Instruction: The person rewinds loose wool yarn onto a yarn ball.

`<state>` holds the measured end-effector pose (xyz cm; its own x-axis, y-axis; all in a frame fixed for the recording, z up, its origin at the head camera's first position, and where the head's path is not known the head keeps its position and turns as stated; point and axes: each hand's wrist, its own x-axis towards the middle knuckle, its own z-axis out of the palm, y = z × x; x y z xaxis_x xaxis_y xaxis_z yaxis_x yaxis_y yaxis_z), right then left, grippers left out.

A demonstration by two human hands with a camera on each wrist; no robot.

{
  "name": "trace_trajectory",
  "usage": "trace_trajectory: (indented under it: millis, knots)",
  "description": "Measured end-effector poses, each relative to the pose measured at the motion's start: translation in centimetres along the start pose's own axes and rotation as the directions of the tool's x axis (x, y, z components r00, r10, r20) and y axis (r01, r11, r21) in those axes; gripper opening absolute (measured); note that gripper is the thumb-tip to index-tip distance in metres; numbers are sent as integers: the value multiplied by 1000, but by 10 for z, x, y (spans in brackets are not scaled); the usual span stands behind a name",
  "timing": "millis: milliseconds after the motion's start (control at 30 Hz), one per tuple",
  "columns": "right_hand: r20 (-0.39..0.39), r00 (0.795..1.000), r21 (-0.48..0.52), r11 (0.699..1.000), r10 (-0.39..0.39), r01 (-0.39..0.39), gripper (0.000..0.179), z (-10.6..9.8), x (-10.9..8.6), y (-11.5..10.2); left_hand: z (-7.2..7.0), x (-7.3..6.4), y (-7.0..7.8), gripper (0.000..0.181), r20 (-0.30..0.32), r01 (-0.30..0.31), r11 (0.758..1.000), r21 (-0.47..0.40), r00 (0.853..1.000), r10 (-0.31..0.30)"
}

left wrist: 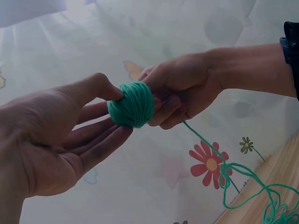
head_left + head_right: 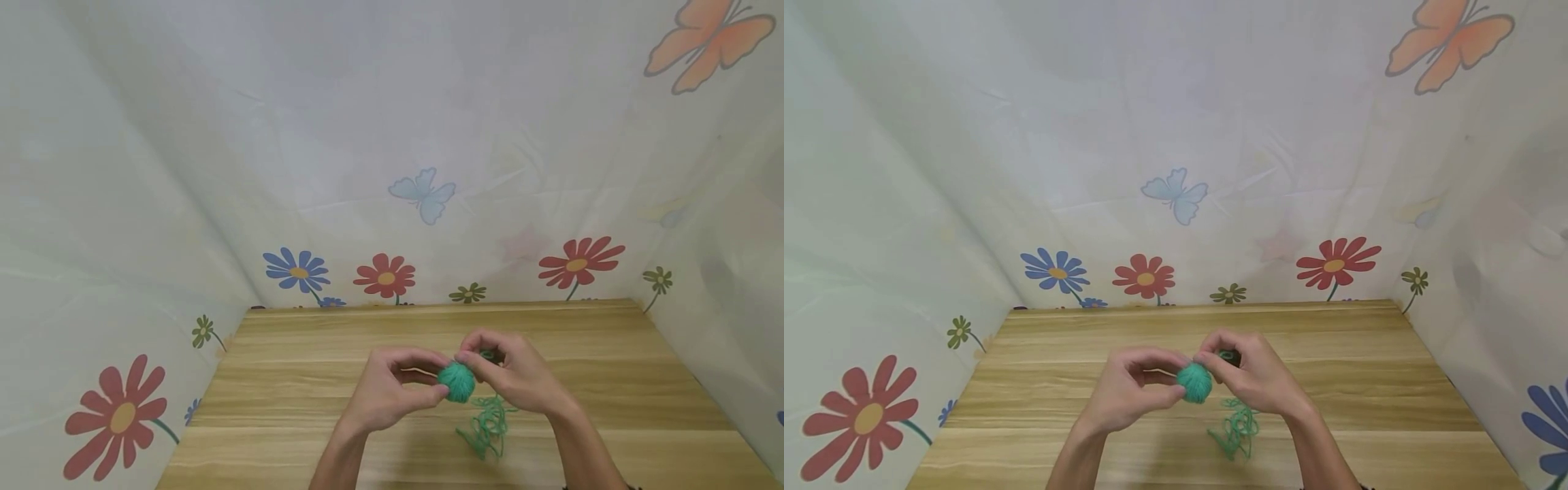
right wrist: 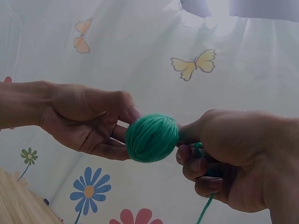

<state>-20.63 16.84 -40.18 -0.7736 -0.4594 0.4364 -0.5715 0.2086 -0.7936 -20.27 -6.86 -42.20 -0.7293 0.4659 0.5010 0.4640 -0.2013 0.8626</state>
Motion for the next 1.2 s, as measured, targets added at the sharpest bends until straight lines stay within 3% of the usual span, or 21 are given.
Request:
trace_trajectory:
  millis: [133, 233, 367, 567, 800, 1033, 1200]
  knots:
    - [-32, 999, 18, 999, -29, 30, 15, 0, -1, 0, 2, 1, -3, 29, -37, 24, 998, 60, 999, -21]
    - [-34, 993, 43, 992, -116, 118, 20, 0, -1, 2, 2, 1, -4, 28, -81, 38, 995, 88, 996, -31]
    - [7, 970, 75, 968, -242, 241, 27, 1, 1, 3, 1, 1, -5, 26, -157, 44, 994, 103, 987, -28]
    - [81, 942, 99, 943, -326, 318, 36, 4, 5, -6, 0, 2, -4, 26, -249, 39, 994, 103, 969, -12]
    - [125, 925, 80, 933, -358, 350, 36, 6, 6, -5, 1, 4, -2, 28, -324, -22, 998, 62, 945, 41]
    - [200, 917, 86, 938, -345, 335, 30, 6, 5, 6, 0, 4, -3, 30, -296, -116, 993, -15, 949, 106]
    - [267, 902, 84, 940, -340, 330, 27, 6, 4, 6, -1, 3, -2, 30, -295, -124, 991, -43, 949, 106]
